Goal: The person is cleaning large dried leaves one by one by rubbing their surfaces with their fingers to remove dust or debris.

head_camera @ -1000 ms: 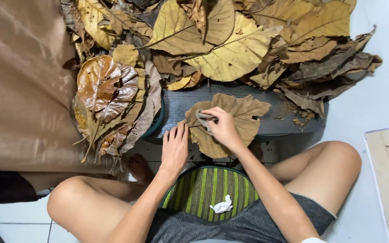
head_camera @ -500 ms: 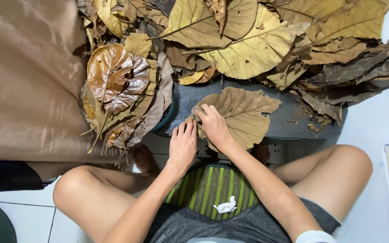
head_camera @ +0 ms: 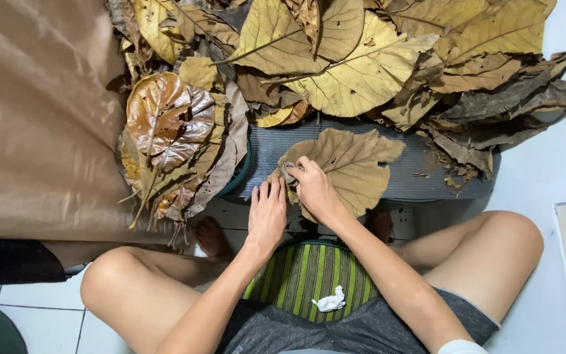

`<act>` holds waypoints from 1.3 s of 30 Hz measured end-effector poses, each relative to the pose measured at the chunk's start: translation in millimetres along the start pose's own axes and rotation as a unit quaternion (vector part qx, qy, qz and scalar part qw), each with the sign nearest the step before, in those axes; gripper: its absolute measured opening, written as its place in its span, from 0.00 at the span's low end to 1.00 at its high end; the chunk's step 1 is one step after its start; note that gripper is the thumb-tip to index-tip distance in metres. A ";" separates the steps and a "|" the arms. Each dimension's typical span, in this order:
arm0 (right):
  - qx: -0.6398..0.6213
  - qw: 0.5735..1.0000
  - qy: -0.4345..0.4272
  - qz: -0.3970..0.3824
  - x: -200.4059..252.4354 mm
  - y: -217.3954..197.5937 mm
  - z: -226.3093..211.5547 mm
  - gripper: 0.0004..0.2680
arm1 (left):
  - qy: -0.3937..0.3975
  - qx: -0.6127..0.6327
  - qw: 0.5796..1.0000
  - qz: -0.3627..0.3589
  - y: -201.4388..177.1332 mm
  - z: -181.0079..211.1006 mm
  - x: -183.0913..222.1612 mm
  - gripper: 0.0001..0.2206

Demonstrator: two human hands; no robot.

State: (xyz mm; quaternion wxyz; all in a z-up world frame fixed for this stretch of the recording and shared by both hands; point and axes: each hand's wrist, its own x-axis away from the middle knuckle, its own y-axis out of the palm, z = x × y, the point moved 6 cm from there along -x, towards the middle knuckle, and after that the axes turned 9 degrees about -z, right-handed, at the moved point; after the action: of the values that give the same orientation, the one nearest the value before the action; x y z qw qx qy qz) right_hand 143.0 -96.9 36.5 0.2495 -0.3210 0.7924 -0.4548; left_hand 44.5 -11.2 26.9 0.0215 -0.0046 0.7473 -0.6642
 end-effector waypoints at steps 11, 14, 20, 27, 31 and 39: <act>0.061 0.995 0.018 0.076 -59.5 17.5 60.3 0.11 | 0.011 0.036 0.999 -0.014 -10.1 -1.0 -2.3 0.22; 0.018 0.997 0.046 0.058 -66.3 16.4 76.4 0.11 | 0.001 0.034 0.999 0.034 26.7 -3.2 -12.6 0.19; -0.045 0.995 0.076 0.043 -16.6 -28.4 33.4 0.11 | 0.038 0.109 0.990 0.083 24.0 -18.9 -20.0 0.12; 0.027 0.999 0.031 -0.013 1.4 19.8 37.4 0.13 | 0.039 0.117 0.989 0.080 39.2 -16.9 -30.5 0.10; 0.073 0.997 0.031 0.013 -7.2 11.8 41.4 0.10 | 0.046 0.131 0.987 0.081 21.7 -12.4 -19.9 0.06; 0.090 0.992 0.052 0.073 -43.9 -1.7 78.9 0.07 | 0.042 0.106 0.987 0.113 25.9 -13.0 -26.1 0.04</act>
State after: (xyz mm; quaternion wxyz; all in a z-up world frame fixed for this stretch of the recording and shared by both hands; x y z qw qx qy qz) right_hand 227.1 -109.5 6.1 0.2682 -0.2148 0.7816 -0.5206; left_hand 70.6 5.6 3.3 0.0653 0.1107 0.6687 -0.7323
